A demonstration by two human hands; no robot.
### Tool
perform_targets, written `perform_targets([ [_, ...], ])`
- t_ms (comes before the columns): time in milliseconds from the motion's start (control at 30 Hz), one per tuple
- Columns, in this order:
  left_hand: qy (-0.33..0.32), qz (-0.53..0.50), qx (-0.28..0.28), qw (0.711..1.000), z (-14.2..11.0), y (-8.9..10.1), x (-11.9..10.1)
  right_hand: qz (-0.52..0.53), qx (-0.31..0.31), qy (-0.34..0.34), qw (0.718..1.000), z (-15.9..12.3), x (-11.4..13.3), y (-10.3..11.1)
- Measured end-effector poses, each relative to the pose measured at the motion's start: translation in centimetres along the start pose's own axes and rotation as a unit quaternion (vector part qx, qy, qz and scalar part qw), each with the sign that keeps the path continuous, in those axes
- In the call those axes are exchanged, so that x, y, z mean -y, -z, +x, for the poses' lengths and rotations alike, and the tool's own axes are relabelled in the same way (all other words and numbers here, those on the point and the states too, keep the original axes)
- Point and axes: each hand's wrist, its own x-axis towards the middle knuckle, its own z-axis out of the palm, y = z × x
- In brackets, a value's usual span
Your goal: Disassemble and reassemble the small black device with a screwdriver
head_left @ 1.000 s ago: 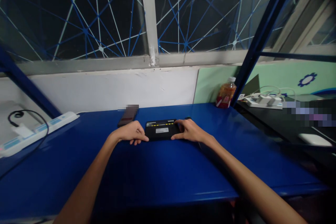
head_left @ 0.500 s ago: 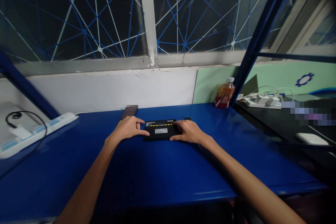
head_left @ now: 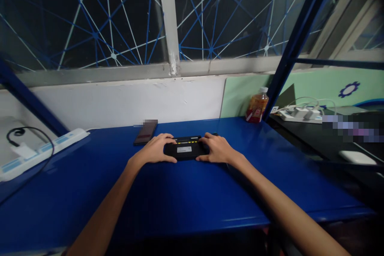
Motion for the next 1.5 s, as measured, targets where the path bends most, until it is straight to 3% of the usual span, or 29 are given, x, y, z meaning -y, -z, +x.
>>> perform_targets([
  [533,-0.022,-0.037,0.022,0.999,-0.2,0.12,0.0,0.104,-0.018,0.038,0.994,-0.07,-0.2,-0.25],
  [1500,-0.029,-0.034,-0.006,0.999,-0.06,-0.04,-0.17,0.123,-0.019,0.03,0.992,0.31,-0.56,-0.58],
])
